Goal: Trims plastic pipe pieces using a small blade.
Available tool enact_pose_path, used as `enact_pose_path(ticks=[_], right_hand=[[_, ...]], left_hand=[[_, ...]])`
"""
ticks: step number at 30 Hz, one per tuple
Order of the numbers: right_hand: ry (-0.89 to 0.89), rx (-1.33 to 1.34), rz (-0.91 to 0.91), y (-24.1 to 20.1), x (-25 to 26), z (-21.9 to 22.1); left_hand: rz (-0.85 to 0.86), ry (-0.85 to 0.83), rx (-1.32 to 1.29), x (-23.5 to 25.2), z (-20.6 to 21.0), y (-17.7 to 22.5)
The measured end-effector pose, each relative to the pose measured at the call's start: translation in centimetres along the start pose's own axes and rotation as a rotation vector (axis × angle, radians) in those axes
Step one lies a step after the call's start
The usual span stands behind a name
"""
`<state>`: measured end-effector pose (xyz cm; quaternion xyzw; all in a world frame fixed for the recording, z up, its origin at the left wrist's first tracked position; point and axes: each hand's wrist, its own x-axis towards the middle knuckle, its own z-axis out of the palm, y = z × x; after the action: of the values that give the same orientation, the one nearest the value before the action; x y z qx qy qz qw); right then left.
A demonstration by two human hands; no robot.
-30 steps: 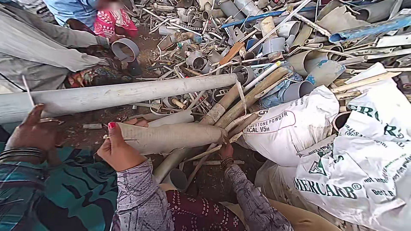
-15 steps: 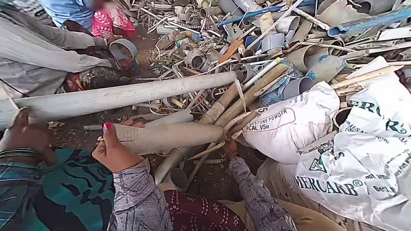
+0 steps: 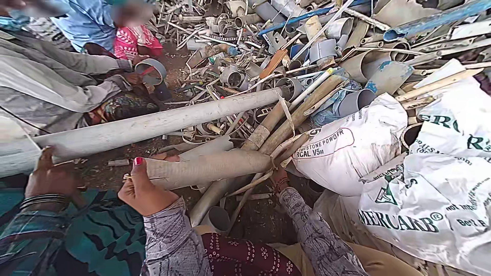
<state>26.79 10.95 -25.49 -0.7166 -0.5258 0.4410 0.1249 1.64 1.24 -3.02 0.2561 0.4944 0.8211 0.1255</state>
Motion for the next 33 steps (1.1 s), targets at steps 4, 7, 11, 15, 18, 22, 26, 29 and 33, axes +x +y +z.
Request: enact_pose_path(ticks=[4,7,11,15,18,22,26,29,33], right_hand=[[-0.033,0.108,-0.351,-3.4,-3.5,1.2],[0.034,0.299,-0.440,-2.8,-3.2,2.8],[0.034,0.120,-0.068,0.8,1.6,0.9],[-0.003,0.112,-0.207,-3.0,-0.3,0.2],[-0.020,0.164,-0.458,-6.5,-4.1,1.0],[0.011,0.016,-0.203,-3.6,-1.2,0.5],[-0.012,-0.033,0.003,-1.5,1.2,-0.4],[0.002,0.076,-0.304,-5.1,-3.4,0.7],[0.118,0.234,-0.459,-4.5,-5.3,3.6]], left_hand=[[0.070,-0.045,-0.025,-0.2,-0.1,-0.5],[0.099,-0.060,-0.036,0.2,-0.4,-1.0],[0.099,-0.062,-0.034,0.0,-0.4,-0.8],[0.175,-0.114,-0.054,-0.2,-0.1,-1.3],[0.161,-0.059,-0.053,-0.2,0.1,-1.2],[0.174,-0.014,-0.029,-0.3,0.1,-1.0],[0.216,-0.023,-0.043,-0.6,0.5,-1.1],[0.225,-0.006,-0.040,-0.5,0.7,-1.4],[0.192,0.057,0.016,0.1,-0.2,-2.0]])
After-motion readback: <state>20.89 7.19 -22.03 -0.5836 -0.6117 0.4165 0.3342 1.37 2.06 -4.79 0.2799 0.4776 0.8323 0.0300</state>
